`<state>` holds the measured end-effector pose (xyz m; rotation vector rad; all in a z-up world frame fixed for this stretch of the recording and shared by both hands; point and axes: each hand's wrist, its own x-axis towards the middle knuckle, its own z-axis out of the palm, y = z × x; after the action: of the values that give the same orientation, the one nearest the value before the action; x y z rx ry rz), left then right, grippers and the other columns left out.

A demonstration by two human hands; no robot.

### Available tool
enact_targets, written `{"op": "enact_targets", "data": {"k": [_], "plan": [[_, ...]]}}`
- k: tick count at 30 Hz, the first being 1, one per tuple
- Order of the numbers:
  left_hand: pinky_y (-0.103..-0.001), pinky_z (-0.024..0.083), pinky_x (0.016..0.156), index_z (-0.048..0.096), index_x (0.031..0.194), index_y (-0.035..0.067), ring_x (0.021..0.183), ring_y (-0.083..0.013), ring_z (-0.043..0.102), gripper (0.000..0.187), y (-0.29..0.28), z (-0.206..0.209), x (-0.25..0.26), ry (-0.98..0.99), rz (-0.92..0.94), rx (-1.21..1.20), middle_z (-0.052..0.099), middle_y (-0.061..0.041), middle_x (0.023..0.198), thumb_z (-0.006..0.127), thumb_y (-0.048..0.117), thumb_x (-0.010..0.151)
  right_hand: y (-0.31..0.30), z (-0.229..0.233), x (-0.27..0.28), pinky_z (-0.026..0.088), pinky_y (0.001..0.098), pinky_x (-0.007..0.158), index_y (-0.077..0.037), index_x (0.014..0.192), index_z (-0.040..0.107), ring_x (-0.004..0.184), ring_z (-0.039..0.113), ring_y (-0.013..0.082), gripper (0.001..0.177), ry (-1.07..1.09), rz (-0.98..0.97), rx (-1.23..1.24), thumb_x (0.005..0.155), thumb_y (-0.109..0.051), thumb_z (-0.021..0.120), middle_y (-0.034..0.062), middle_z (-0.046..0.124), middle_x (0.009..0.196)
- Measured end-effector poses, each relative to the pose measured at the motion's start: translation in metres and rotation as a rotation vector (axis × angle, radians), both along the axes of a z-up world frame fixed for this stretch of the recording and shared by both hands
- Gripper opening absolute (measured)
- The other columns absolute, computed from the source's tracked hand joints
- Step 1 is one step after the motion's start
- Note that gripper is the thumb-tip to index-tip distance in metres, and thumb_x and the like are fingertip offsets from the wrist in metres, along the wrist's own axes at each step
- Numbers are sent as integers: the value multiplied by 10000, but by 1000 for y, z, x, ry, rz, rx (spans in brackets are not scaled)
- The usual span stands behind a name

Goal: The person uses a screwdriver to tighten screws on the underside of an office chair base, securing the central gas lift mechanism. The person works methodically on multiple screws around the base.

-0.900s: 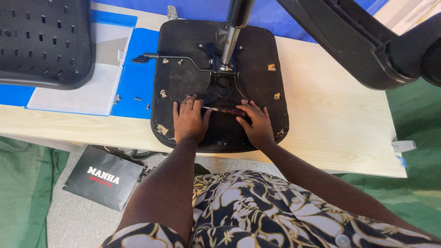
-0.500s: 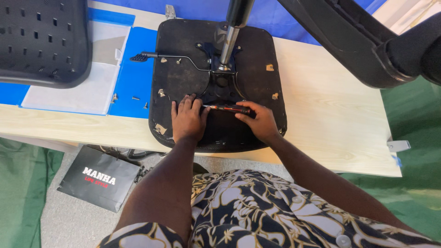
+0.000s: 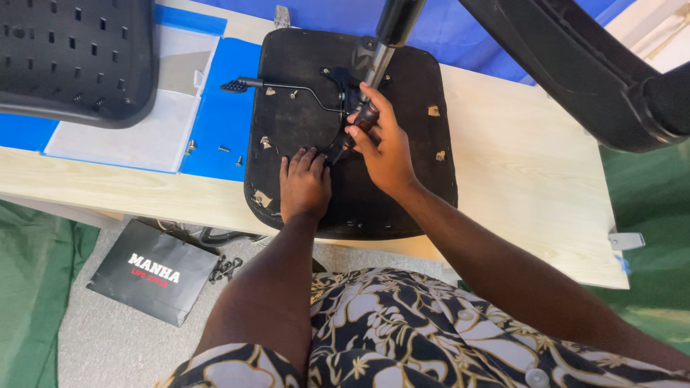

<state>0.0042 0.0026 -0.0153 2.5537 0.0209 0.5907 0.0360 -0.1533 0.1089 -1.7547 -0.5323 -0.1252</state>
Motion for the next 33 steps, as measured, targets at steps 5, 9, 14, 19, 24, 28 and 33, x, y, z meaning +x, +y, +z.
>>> {"op": "enact_targets", "data": {"k": [5,9,14,19,24,28,33], "plan": [[-535,262,1208,699,1254,126,1394,-268,482,332,-2,3,0,12,1,23,620,-64,1409,604,269,971,10,4,15,618,254,830,-168,1510,430,1031,714,105,524,-79,-3,-1,1059,-4,641,70,648,1203],[-534,254,1214,697,1251,123,1398,-263,479,333,-1,4,0,21,0,19,620,-57,1415,603,275,970,15,-2,21,606,247,808,-175,1494,456,979,701,94,525,-18,-4,-2,1036,-4,647,68,662,1176],[-536,253,1216,700,1236,124,1397,-258,481,322,-2,5,0,29,6,3,619,-52,1412,601,270,966,15,-1,25,614,249,814,-175,1497,461,1002,706,89,533,-29,9,2,1029,8,641,60,648,1176],[-539,252,1211,701,1229,122,1392,-266,479,321,0,7,0,27,9,13,618,-57,1405,608,268,959,17,3,26,615,249,802,-179,1514,456,937,700,81,561,-27,22,-3,1022,12,645,52,650,1129],[-534,252,1218,697,1231,125,1399,-260,480,325,-2,8,-1,27,13,4,616,-54,1408,615,266,951,17,7,28,615,244,777,-166,1508,467,932,684,68,556,-12,24,-14,1015,5,659,40,650,1101],[-535,253,1215,690,1228,123,1397,-267,477,322,-2,10,0,37,14,9,613,-55,1407,619,264,948,17,9,29,596,239,767,-161,1517,469,879,662,61,564,-51,67,-33,1015,2,667,31,638,1071],[-538,252,1211,682,1229,120,1394,-269,478,326,-3,12,-1,30,15,13,609,-60,1402,618,267,946,17,8,31,603,224,762,-144,1516,465,878,660,52,549,-73,60,-64,1020,-23,668,26,631,1045]]}}
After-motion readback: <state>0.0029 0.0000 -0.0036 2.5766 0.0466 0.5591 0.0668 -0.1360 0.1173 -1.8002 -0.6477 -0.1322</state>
